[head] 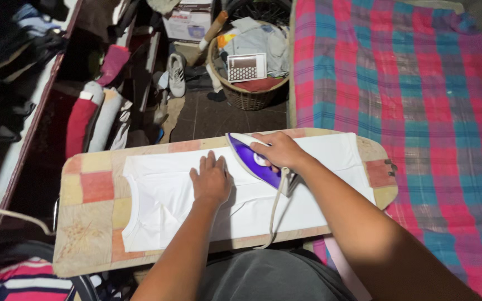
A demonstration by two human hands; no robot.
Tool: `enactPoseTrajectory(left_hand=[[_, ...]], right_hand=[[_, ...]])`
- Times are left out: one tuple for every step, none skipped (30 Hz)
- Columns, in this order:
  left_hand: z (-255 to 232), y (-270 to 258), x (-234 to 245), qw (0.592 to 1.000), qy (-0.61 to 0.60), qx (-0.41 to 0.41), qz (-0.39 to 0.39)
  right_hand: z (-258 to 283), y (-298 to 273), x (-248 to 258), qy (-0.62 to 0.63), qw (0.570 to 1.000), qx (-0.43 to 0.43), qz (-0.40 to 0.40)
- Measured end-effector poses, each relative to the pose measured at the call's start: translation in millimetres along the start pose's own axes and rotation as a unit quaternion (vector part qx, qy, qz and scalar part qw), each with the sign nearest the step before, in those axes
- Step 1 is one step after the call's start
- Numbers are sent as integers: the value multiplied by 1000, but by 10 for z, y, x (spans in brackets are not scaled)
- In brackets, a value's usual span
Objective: The person irons a white garment on a wooden ironing board. They repeatedly smooth the fabric, use a purple and white iron to press different sections, and fold the garment into a neat rectangle.
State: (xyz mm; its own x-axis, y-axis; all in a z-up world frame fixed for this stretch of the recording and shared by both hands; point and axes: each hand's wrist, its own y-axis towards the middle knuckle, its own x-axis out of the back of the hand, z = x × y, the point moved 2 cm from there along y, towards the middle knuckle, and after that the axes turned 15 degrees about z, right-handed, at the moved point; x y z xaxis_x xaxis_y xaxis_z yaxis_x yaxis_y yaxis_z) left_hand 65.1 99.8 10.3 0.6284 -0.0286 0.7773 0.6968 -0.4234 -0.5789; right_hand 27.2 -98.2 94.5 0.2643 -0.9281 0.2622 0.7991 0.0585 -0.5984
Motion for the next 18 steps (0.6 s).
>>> enactPoseTrajectory(left_hand=[[-28,-16,26,1000,6,4,5],[-51,-33,52,1000,12,8,10],[-79,-43,71,1000,19,12,15],[-116,-50,88,1000,20,15,4],[-156,-59,104,1000,22,18,-6],[-206,-67,115,999,23,21,-17],[-263,-81,111,1000,7,8,-19],[-321,-99,104,1000,-9,-4,-21],[-381,-115,95,999,-26,-15,-22],[-455,-128,79,999,-21,-32,-15],[-530,-144,60,999,-17,-48,-10],[-607,-155,44,998,-13,-63,-4],[-675,-167,18,998,-1,-59,14],[-743,-180,-10,998,10,-55,32],[-793,-195,-35,997,21,-49,49],[-825,-217,-56,997,27,-46,49],[-850,-235,-83,998,30,-43,47],[-861,-246,-106,998,33,-39,45]], right_hand=[[-76,-49,64,10,1000,2,-12],[-156,-100,132,19,1000,4,-23],[-246,-157,197,29,999,7,-36],[-345,-225,271,35,998,-4,-50],[-445,-302,353,40,997,-15,-63],[-548,-380,435,46,996,-25,-77],[-653,-455,517,57,993,-35,-92],[-763,-533,603,68,991,-44,-108],[-875,-605,682,80,988,-54,-122],[-984,-679,752,94,984,-54,-139],[-1078,-743,819,106,981,-53,-155],[-1164,-807,885,118,977,-53,-170],[-1241,-872,954,128,974,-57,-176],[-1308,-940,1026,138,972,-62,-182],[-1354,-982,1079,146,969,-65,-187],[-1392,-1017,1101,154,966,-72,-195],[-1413,-1045,1125,160,963,-78,-203],[-1421,-1058,1137,165,960,-84,-210]])
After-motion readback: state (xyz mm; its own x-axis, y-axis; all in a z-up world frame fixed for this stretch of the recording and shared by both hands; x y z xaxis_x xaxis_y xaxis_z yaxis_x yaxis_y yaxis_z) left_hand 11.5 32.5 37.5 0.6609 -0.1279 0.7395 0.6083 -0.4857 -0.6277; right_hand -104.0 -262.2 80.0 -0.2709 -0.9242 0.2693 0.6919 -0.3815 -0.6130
